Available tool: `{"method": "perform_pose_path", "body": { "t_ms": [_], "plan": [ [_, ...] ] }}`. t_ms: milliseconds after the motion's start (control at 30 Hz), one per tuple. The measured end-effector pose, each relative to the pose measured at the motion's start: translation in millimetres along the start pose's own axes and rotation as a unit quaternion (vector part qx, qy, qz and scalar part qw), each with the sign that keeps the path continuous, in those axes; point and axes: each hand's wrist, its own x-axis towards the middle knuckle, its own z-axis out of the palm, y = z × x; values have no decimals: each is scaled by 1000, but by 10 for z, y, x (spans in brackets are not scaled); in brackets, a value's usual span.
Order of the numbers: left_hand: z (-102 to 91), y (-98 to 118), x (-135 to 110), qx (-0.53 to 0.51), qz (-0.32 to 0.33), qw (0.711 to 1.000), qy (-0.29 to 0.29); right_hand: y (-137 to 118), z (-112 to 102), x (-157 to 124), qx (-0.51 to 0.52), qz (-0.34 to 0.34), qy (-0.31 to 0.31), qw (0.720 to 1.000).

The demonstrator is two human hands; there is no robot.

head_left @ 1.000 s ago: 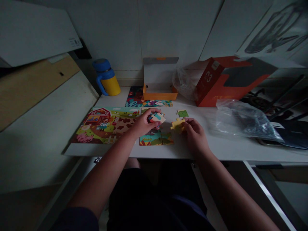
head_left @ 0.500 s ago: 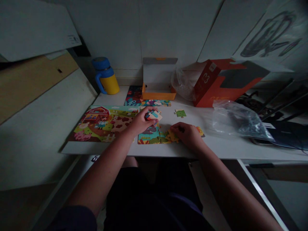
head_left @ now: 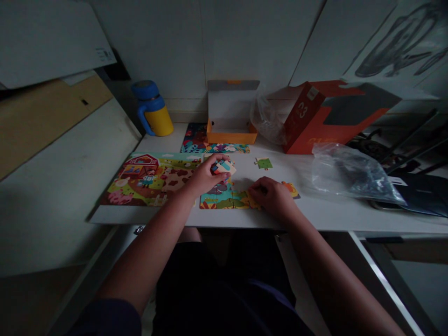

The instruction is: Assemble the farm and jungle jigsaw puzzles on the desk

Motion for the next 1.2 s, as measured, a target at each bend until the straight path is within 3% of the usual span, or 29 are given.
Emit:
{"method": "perform_pose_path", "body": {
  "t_ms": [367, 533, 867, 1000, 1100, 1200],
  "plan": [
    [2, -15, 12, -6, 13, 1000, -3, -84, 44, -72, -64, -69, 37, 995],
    [2, -19, 13, 2, 18, 1000, 0, -110, 69, -89, -103, -112, 11, 988],
    [-5, -23, 5, -11, 1, 1000, -4, -148, 142, -110, -171, -89, 28, 981],
    [-2, -30, 9, -10, 2, 1000, 0, -140, 108, -124, -121, -75, 45, 989],
    [-3, -36, 15, -11, 5, 1000, 2, -100, -6, -159, -42, -53, 100, 993],
    [-2, -36, 24, -15, 3, 1000, -5, -23, -156, -216, -25, -41, 152, 987]
  ]
}}
